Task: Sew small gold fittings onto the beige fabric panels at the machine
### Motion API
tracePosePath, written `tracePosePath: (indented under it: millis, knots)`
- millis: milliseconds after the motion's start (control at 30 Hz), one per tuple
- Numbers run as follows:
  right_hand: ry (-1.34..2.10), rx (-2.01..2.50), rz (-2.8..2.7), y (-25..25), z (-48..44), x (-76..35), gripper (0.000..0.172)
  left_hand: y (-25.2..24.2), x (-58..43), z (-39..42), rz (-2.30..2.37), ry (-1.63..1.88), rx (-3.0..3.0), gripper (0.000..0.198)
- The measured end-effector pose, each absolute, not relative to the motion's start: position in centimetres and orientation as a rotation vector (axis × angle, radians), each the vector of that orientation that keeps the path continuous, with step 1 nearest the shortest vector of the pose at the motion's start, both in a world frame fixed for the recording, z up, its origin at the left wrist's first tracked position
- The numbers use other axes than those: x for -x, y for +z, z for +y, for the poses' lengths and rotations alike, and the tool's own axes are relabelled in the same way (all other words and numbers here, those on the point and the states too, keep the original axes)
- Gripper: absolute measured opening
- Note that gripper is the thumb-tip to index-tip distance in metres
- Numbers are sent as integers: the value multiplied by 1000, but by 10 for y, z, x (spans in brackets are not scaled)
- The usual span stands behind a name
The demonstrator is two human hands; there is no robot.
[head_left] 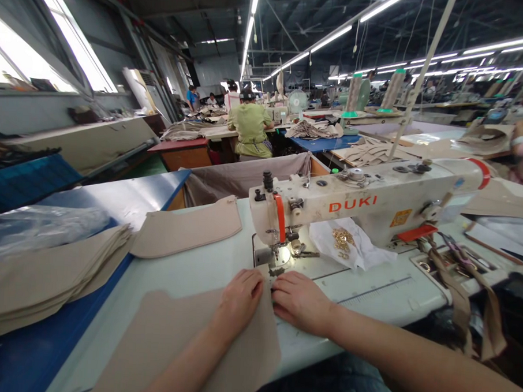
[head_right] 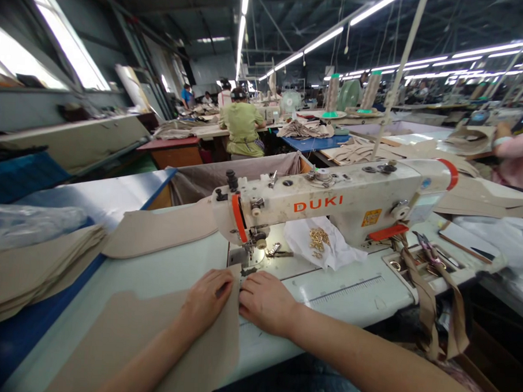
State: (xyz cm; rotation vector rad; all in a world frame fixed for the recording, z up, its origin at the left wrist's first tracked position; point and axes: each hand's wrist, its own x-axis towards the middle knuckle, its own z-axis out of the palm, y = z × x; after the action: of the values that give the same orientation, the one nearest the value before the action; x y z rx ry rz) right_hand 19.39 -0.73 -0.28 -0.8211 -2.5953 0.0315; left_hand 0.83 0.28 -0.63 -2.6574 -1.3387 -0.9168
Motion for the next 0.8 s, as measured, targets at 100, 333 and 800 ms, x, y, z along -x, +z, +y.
tracePosePath:
  millis: [100, 333, 800]
  knots:
    - [44, 807, -2563, -4, -6, -188, 10, -8, -7, 3, -1341, -913, 2670, 17]
    - [125, 837, -2539, -4, -6, -184, 12, -12, -5, 4, -1354, -908, 2681, 17]
    - [82, 845, -2528, -5, -5, -184, 11, -11, -6, 5, -1305, -952, 2680, 20]
